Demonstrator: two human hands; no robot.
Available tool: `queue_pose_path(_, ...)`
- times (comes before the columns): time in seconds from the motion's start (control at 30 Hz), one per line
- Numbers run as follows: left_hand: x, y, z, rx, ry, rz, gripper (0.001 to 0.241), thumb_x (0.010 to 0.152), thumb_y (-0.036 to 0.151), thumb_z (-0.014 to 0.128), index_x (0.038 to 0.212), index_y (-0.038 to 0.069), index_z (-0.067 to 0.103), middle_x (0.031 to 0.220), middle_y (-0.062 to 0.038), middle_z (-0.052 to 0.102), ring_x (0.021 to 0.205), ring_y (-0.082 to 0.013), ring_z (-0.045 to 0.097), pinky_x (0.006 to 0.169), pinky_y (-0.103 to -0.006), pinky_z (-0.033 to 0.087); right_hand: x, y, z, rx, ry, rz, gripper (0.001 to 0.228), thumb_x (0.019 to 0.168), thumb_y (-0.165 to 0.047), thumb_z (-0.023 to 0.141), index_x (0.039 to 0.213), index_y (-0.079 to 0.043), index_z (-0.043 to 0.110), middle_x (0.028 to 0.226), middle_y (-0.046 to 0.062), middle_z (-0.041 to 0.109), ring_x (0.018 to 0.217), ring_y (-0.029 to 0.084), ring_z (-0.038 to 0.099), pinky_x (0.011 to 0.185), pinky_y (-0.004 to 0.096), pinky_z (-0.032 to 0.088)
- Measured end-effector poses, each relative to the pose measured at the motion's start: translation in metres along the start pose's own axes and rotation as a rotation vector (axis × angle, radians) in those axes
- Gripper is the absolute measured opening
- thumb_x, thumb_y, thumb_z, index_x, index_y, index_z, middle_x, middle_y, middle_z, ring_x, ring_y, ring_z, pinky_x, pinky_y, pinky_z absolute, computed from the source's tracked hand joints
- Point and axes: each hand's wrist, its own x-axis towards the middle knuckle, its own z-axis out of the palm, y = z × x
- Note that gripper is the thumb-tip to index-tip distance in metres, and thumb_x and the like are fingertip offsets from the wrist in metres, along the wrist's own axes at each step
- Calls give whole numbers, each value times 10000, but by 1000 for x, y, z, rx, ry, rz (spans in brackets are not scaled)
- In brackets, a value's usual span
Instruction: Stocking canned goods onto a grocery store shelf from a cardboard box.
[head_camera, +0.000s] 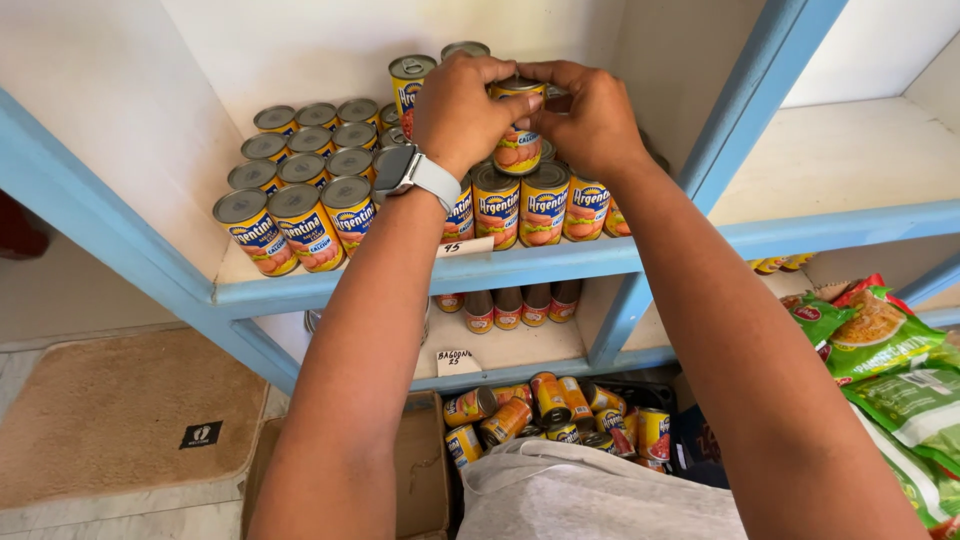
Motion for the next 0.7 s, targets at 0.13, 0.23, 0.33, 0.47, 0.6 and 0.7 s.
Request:
queue_pose_path(0.13,-2,9,1,18,32,-18,471,734,381,904,1078,78,796,1007,-162,735,936,-318,711,816,-411,565,4,13,0,84,-20,-16,449,868,13,794,1299,-32,680,1154,79,775,1026,146,763,866,283,623)
queue_pose_path(0.23,-2,14,3,52,40,-36,463,716,381,913,1046,76,801,967,-181,722,899,-330,711,775,-416,567,5,18,-4,138,-50,-23,467,875,52,769,1324,-18,662,1207,92,759,1060,145,753,899,279,629)
queue_pose_path(0.33,2,14,6,49,-5,-45,463,746,398,906,1047,72,777,943,-140,759,906,-325,733,787,-422,570,4,13,-12,164,-95,32,509,872,75,731,1362,-31,642,1234,97,747,1047,150,745,899,281,625)
queue_pose_path(0.47,18,14,8,176,-94,-48,516,648,381,918,991,46,727,903,-157,746,916,-369,715,792,-460,561,0,35,-25,136,-119,10,583,862,112,684,1417,-36,582,1310,97,696,1106,184,718,931,296,601)
queue_pose_path(0.6,40,9,10,264,-213,-28,705,639,414,900,1167,16,653,1022,-247,687,937,-413,677,812,-472,553,-10,62,-36,-32,-45,-86,545,891,118,651,1415,-20,588,1317,138,703,1195,237,694,983,332,567)
queue_pose_path(0.7,49,8,17,306,-231,-85,617,651,460,885,1130,99,736,1110,-196,682,1008,-382,675,883,-466,538,-21,73,-35,-212,-5,3,520,883,90,608,1379,-66,630,1229,150,740,1096,263,735,929,358,570)
